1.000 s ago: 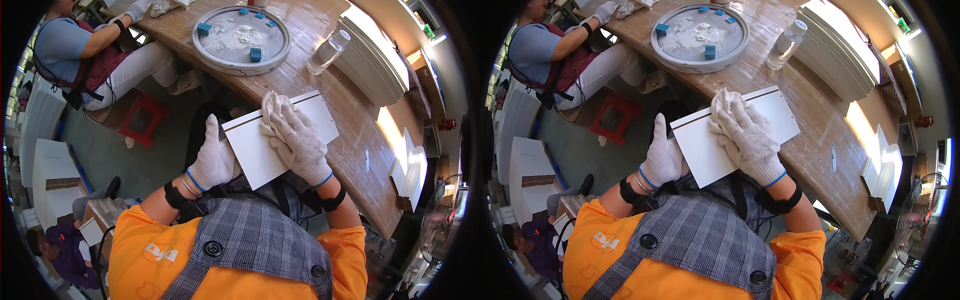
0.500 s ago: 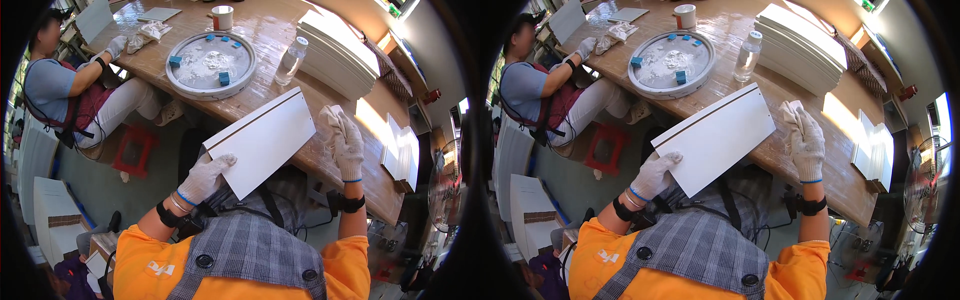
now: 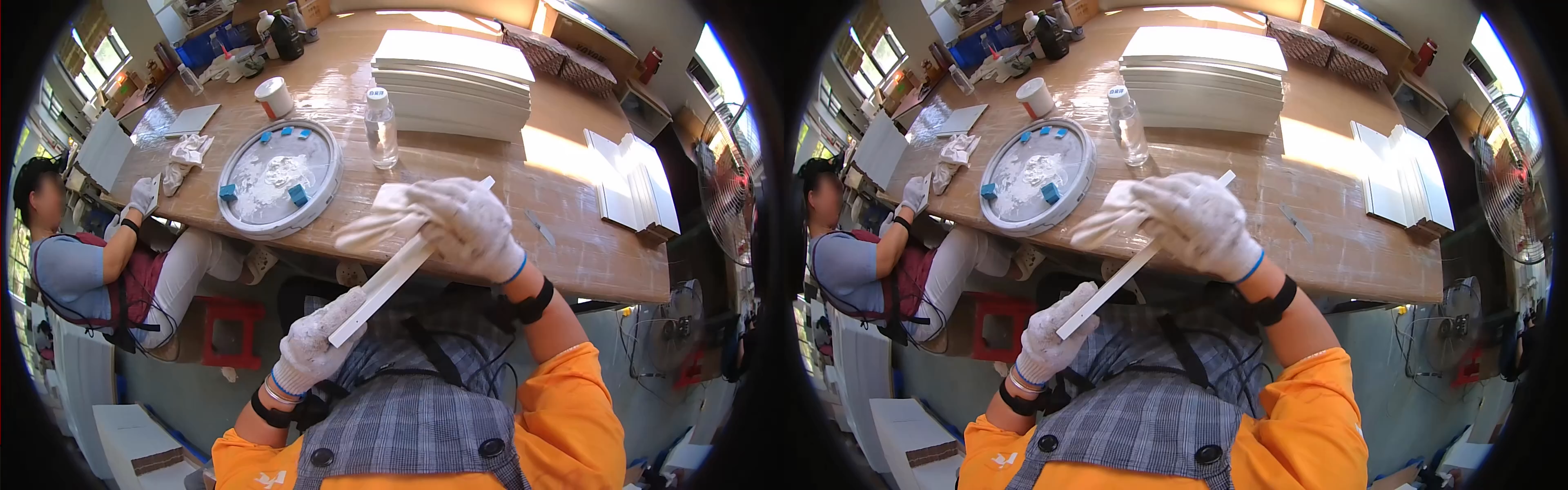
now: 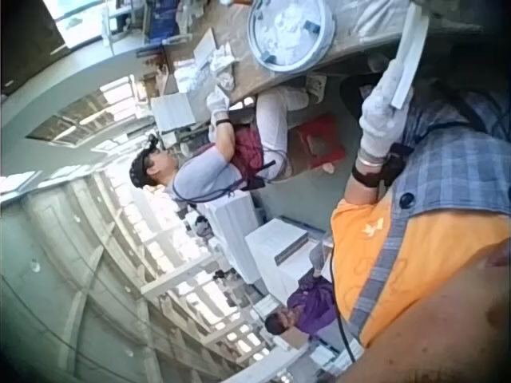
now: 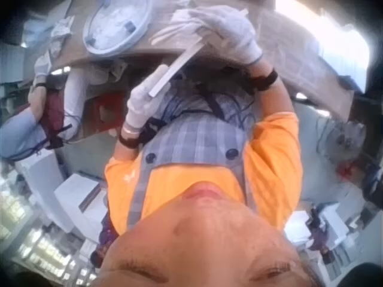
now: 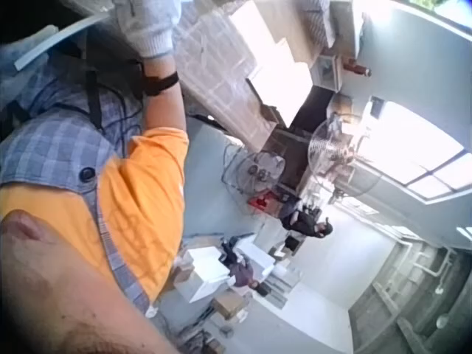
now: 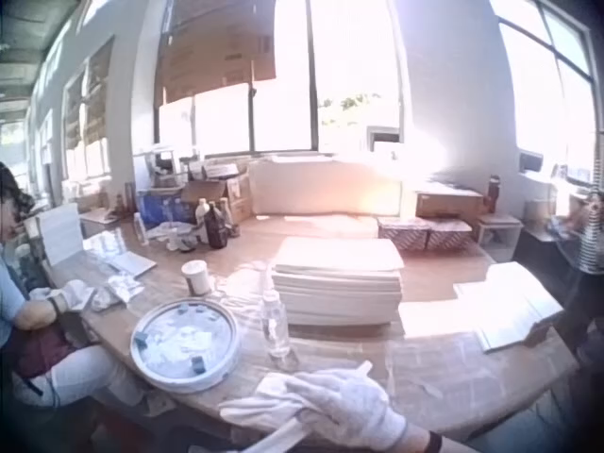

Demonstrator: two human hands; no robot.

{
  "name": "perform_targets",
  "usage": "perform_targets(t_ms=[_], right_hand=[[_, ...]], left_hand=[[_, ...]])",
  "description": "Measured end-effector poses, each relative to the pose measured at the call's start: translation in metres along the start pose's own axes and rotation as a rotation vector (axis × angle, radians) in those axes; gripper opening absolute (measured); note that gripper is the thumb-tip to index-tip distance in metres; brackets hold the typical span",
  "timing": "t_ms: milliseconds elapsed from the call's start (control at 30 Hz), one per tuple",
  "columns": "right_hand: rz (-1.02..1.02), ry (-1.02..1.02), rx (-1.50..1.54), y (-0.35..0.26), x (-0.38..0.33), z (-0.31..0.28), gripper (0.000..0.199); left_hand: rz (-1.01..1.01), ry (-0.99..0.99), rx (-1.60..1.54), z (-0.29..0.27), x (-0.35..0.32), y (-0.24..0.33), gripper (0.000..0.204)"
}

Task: Cleaning and inspecting white furniture panels using a cloth and small blue blocks.

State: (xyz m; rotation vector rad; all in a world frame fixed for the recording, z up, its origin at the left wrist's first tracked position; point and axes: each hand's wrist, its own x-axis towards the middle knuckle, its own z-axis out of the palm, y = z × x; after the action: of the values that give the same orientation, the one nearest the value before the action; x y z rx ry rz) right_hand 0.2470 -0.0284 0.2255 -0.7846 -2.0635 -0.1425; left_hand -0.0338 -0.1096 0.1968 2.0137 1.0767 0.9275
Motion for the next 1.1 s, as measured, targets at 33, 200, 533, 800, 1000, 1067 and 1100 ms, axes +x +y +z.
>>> perform_targets(t_ms=[33, 200, 533, 800, 1000, 1067, 1100], right_hand=[[0.03, 0.054, -0.055, 0.024, -0.007, -0.011, 0.033], [0.725, -0.023, -0.269, 0.088, -0.067, -0.055, 0.026], [-0.108, -0.595, 0.228, -0.112, 0.0, 0.002, 0.062], [0.709, -0.632, -0.235, 0.028, -0.058, 0.025, 0.047], [0.672, -0.363, -0.655, 0.07, -0.088, -0.01, 0.051], [0.592, -0.219, -0.618, 0.062, -0.081, -0.013, 0.057], [0.596, -0.197, -0.575, 0.063, -0.081, -0.009, 0.05]], left_hand=[[0.127, 0.001, 0.051, -0.003, 0.001, -0.005, 0.041], [0.446, -0.102, 0.316, -0.01, 0.01, -0.007, 0.039], [-0.037, -0.04, -0.07, 0.007, -0.015, 0.0, 0.034], [0.508, 0.055, 0.756, 0.001, -0.032, -0.033, 0.034], [-0.035, 0.209, 0.517, 0.023, -0.049, -0.064, 0.115], [-0.278, 0.183, 0.313, 0.029, -0.051, -0.066, 0.123], [-0.372, 0.165, 0.241, 0.03, -0.054, -0.069, 0.125]])
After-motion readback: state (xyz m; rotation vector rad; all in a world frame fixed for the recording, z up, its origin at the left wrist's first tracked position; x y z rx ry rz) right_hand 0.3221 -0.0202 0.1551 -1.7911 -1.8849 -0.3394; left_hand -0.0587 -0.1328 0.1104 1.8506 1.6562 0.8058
